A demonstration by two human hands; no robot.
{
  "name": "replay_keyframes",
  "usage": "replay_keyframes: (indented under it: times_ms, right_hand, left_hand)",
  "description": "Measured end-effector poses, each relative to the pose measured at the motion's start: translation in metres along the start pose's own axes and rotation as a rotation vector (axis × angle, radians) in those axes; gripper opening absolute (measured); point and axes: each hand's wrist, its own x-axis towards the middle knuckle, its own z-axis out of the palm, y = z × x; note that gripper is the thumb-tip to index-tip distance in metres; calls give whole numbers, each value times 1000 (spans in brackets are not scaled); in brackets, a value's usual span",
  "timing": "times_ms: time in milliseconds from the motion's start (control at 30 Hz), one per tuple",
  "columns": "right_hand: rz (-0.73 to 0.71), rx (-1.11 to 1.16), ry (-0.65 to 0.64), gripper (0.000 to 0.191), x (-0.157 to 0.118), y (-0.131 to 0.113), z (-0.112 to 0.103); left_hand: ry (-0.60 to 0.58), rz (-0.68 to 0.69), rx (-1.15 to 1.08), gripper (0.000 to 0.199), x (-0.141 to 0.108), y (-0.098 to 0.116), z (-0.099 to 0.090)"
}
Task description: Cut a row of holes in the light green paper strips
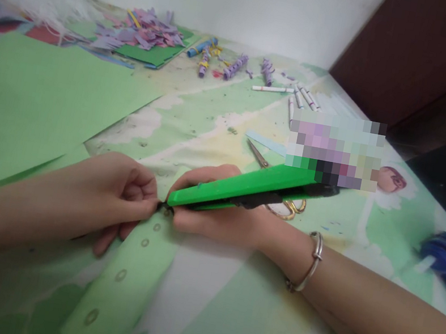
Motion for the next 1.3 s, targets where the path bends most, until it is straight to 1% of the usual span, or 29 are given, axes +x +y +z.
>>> replay_keyframes:
  times_ms: [133, 200, 267, 333, 367, 400, 433, 500, 533, 567, 600, 633, 667, 700, 767, 833, 900, 1067, 1300]
  right_hand:
    - [-16, -44, 15, 20, -1, 1, 2]
    - [-60, -26, -5, 21, -2, 2, 1]
    - [-94, 23, -51, 22, -2, 4, -1]
    - [-69, 57, -83, 22, -1, 6, -4]
    - [-44, 70, -97, 21, -1, 7, -6]
    - [-24, 84, -110, 21, 0, 8, -7]
    - [-7, 102, -125, 21, 1, 9, -9]
    - [11, 149, -166, 20, 3, 11, -11]
    - [18, 166, -179, 20, 3, 12, -11]
    - [25, 179, -186, 19, 4, 13, -12]
    - [34, 190, -190, 19, 5, 13, -12]
    - [41, 199, -194, 19, 5, 13, -12]
    - [41, 206, -193, 19, 5, 14, -12]
    - [38, 206, -189, 18, 5, 14, -12]
    - [18, 184, -183, 18, 6, 14, -12]
    - [-7, 134, -178, 16, 6, 13, -13]
    - [-25, 84, -182, 14, 5, 13, -13]
    - [-50, -7, -181, 13, 5, 13, -13]
    - [-70, -26, -202, 12, 6, 13, -12]
  left_hand:
    - [14, -35, -25, 21, -1, 1, 1]
    - [-25, -60, -71, 20, -2, 0, 2]
    - [-99, -81, -92, 22, -2, -2, 2]
    - [-154, -84, -65, 26, -3, -4, 1]
    - [-149, -73, -21, 28, -3, -4, -1]
    - [-109, -43, 42, 29, -2, -5, -3]
    - [-32, 9, 115, 28, -2, -5, -5]
    - [201, 161, 260, 24, 1, -6, -8]
    - [317, 244, 317, 26, 2, -7, -9]
    - [412, 326, 358, 36, 3, -8, -9]
    - [473, 404, 390, 48, 5, -9, -8]
    - [498, 468, 421, 57, 6, -10, -6]
    - [500, 520, 454, 61, 7, -12, -4]
    - [488, 560, 487, 59, 8, -13, -2]
    - [461, 590, 535, 46, 8, -15, 1]
    - [448, 576, 572, 36, 8, -16, 2]
    - [445, 565, 609, 34, 6, -16, 2]
    - [455, 580, 646, 36, 6, -15, 1]
    - [444, 563, 628, 34, 6, -13, 1]
